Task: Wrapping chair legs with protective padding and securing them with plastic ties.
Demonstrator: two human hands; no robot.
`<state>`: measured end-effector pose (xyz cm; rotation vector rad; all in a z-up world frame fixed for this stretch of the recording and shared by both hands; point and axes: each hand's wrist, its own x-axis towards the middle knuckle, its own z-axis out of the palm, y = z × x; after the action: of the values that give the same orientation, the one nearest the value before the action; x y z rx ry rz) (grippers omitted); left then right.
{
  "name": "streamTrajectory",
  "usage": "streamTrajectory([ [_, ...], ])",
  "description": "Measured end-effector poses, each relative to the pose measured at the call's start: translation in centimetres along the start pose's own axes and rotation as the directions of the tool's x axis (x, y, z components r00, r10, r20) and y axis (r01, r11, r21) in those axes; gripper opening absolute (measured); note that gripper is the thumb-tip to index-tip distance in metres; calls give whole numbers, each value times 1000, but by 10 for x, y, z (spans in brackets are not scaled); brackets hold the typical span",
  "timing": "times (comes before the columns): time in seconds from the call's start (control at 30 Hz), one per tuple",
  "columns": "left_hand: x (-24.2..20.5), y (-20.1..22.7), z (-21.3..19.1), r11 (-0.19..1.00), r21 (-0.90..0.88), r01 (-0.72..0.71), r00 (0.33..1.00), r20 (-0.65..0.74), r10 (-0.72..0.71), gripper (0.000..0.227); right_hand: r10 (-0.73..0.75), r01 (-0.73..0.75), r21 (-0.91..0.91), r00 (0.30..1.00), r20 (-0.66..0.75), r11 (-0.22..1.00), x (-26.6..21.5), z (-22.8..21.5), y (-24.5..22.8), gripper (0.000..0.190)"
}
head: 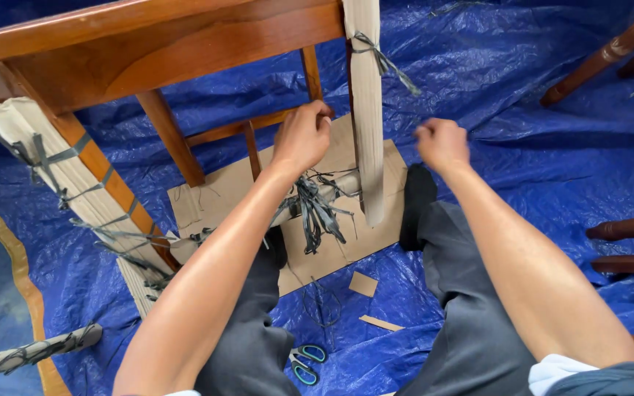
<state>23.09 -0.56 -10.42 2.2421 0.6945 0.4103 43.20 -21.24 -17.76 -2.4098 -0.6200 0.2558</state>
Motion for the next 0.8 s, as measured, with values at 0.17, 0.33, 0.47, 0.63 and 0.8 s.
streamTrajectory([
  [0.17,36,-9,40,968,-32,-251,959,-147,244,49,-351,337,183,935,46,923,10,7,-61,17],
  [0.33,50,-12,53,917,-150,-371,927,-112,357,59,-452,429,232,890,55,873,-3,-24,-102,18],
  [0.47,50,-16,40,981,-142,-135,990,20,140,34,-570,572,184,819,-73,799,-14,-40,-119,17],
  [0.63,34,-6,14,961,-161,-223,964,-180,194,14,-485,488,22,871,-79,873,-36,-54,-120,20],
  [0.8,19,-1,-12,908,187,-375,809,-412,419,20,-357,362,-217,932,62,907,-47,-74,-111,25],
])
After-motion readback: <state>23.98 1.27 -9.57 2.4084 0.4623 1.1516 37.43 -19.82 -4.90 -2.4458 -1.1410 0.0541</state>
